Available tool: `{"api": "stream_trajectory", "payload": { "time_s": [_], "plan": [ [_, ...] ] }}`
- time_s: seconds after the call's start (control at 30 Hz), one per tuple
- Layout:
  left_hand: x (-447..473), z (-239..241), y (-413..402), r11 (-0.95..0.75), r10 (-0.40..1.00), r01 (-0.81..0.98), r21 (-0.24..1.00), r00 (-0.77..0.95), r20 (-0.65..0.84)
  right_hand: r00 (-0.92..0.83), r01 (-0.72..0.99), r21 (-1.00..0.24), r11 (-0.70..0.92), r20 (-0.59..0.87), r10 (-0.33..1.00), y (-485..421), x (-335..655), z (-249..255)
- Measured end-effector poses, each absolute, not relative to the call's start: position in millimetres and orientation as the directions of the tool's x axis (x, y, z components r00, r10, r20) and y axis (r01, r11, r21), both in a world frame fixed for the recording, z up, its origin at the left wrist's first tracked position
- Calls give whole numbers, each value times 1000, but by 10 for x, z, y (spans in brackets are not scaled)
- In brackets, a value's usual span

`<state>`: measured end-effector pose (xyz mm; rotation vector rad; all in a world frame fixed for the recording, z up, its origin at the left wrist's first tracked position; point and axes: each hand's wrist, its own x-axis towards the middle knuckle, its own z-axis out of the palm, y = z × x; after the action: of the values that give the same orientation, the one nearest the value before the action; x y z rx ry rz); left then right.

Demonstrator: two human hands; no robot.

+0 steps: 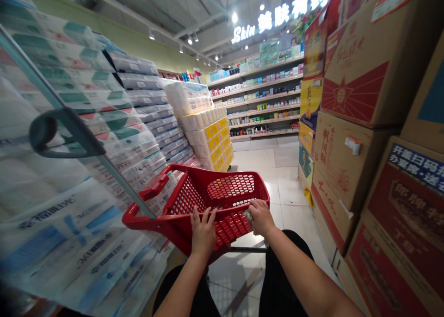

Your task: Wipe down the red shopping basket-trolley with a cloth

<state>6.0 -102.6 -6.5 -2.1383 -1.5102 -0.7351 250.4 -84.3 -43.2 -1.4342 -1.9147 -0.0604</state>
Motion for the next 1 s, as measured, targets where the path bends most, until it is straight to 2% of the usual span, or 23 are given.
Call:
{"api": "stream_trajectory", "payload": {
  "time_s": [0.17,0.3,0.43,0.63,0.83,1.0],
  "plan": [
    [-50,-21,-927,-343,733,935,-89,326,596,-80,852,-399,339,541,837,-862,2431,-383],
    [-155,63,-846,-345,744,934,-93,333,579,-115,849,-369,377,568,815,-920,2343,-458],
    [-210,86,-795,-313,763,946,-80,301,572,-173,862,-301,408,582,795,-966,2241,-601],
    [-66,-16,-789,-324,815,944,-57,309,490,-262,879,-237,413,482,836,-899,2179,-757],
    [198,-31,-770,-332,840,942,-49,318,439,-259,913,-170,372,463,848,-857,2159,-736],
    [317,-64,-750,-312,856,950,6,278,436,-249,922,-156,355,464,850,-906,2133,-722]
  ]
}}
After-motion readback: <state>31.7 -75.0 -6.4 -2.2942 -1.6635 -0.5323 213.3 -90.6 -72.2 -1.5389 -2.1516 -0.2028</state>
